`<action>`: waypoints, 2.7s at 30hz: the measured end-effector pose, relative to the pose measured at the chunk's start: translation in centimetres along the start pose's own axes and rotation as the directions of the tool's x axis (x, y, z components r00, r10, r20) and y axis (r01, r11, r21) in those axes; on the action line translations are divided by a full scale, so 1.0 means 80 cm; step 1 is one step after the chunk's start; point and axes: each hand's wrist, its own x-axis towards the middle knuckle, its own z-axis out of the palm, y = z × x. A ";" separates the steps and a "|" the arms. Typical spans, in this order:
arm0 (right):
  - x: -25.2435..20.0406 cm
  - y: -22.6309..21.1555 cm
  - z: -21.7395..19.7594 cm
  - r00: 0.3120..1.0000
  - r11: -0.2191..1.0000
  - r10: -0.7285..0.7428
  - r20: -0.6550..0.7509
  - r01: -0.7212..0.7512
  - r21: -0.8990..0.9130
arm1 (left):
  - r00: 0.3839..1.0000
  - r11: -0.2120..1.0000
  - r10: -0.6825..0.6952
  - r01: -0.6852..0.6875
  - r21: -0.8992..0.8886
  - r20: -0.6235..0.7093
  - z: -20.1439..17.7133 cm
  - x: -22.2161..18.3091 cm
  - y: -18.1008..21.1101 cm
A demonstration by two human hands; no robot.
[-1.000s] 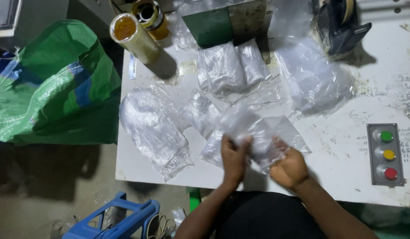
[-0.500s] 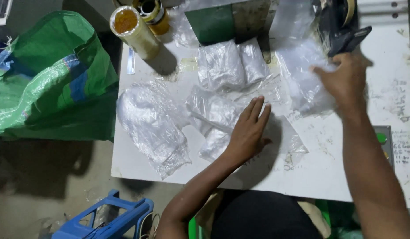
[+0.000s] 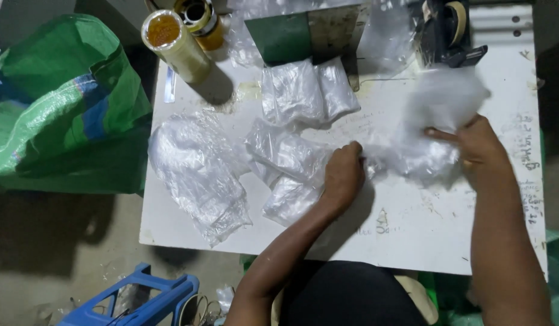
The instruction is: The person is manually sorting and bundling clear plastic bags at a workstation, likely for final packaging.
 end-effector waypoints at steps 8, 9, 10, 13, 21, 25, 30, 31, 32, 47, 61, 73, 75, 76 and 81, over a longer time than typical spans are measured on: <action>-0.147 -0.022 0.041 0.950 0.934 0.069 0.306 -0.169 0.314 | 0.551 0.183 -0.508 0.820 -0.543 0.662 -0.044 0.048 0.065; -0.151 -0.017 0.036 0.950 0.932 0.079 0.301 -0.178 0.316 | 0.546 0.182 -0.503 0.825 -0.535 0.670 -0.042 0.037 0.062; -0.152 -0.017 0.031 0.921 0.918 0.114 0.373 -0.241 0.314 | 0.530 0.079 -0.473 0.821 -0.565 0.703 -0.040 0.033 0.057; -0.163 -0.019 0.009 0.890 0.877 0.132 0.437 -0.310 0.367 | 0.505 -0.179 -0.389 0.779 -0.601 0.770 -0.043 0.021 0.033; -0.172 -0.019 0.004 0.907 0.877 0.154 0.392 -0.308 0.369 | 0.420 0.182 -0.522 0.905 -0.384 0.742 -0.087 0.013 0.068; -0.131 0.061 0.005 0.854 0.841 0.164 0.494 -0.383 0.382 | 0.464 0.196 -0.485 0.883 -0.426 0.741 -0.087 -0.005 0.090; -0.184 -0.007 0.007 0.832 0.803 0.344 0.435 -0.501 0.323 | 0.710 0.602 -0.509 0.698 -0.388 0.487 -0.099 -0.037 0.099; -0.194 -0.013 0.017 0.814 0.813 0.363 0.454 -0.515 0.273 | 0.590 0.445 -0.532 0.805 -0.392 0.607 -0.107 -0.034 0.109; -0.203 -0.019 0.026 0.799 0.822 0.378 0.469 -0.522 0.228 | 0.464 0.280 -0.521 0.886 -0.370 0.717 -0.113 -0.029 0.118; -0.107 0.054 0.020 0.241 0.277 -0.909 0.341 0.959 0.062 | 0.924 0.823 0.361 -0.380 -0.422 -0.127 -0.026 -0.009 0.026; -0.151 0.113 0.068 0.311 0.275 -0.948 0.069 0.907 -0.319 | 0.754 0.585 -0.293 0.628 -0.513 0.588 -0.088 -0.013 0.038; -0.145 0.098 0.077 0.974 0.955 -0.218 0.056 0.201 0.217 | 0.701 0.050 -0.600 0.513 -0.857 0.384 -0.069 -0.061 0.123; -0.163 0.093 0.079 0.980 0.922 -0.123 0.157 0.055 0.382 | 0.568 -0.297 -0.549 0.554 -0.778 0.613 -0.061 -0.062 0.120; -0.176 0.086 0.080 0.974 0.908 -0.078 0.214 -0.019 0.418 | 0.612 -0.275 -0.543 0.518 -0.810 0.575 -0.060 -0.060 0.115; -0.228 0.081 0.102 0.965 0.791 -0.258 0.046 0.184 0.584 | 0.690 -0.310 -0.550 0.354 -0.882 0.470 -0.049 -0.064 0.094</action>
